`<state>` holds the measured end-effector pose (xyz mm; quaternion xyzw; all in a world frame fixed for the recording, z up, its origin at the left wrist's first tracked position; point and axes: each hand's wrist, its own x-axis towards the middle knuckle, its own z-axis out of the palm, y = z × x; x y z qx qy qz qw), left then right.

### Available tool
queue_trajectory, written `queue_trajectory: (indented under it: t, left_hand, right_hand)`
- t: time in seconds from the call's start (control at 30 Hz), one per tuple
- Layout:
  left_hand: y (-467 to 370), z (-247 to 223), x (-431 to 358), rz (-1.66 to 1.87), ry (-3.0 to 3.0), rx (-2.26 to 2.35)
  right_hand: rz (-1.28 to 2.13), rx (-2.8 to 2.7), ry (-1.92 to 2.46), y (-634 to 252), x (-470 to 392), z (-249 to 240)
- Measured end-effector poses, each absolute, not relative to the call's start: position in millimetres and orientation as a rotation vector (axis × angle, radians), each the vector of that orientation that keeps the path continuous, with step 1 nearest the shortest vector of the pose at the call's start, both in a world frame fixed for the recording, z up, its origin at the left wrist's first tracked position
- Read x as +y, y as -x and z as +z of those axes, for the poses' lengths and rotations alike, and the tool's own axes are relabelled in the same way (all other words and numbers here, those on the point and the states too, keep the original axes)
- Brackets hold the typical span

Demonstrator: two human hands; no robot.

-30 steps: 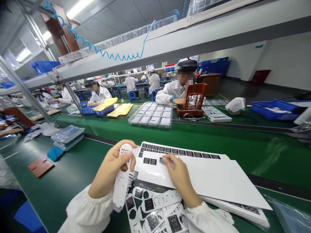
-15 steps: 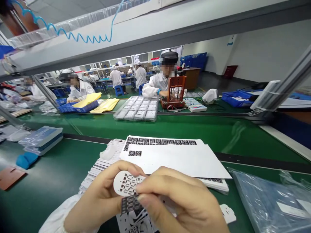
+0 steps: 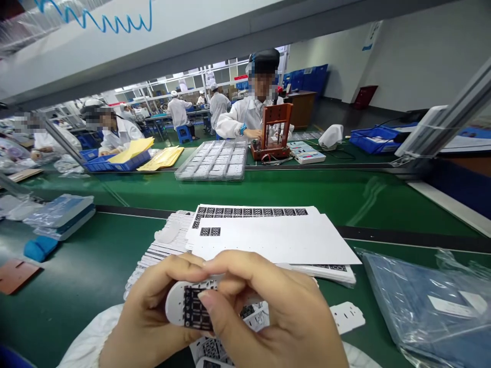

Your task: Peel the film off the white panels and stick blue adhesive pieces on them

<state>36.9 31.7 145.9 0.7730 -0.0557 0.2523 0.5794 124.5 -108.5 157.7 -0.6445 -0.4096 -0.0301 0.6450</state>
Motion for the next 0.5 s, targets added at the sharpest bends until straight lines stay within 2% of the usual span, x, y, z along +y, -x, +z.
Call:
queue_trajectory:
  t: [0.5]
  left_hand:
    - [-42.2,146.2,34.7,0.585,-1.804,-0.253]
  right_hand:
    - [-0.211,-1.036,1.506,-127.3,-105.6,160.2]
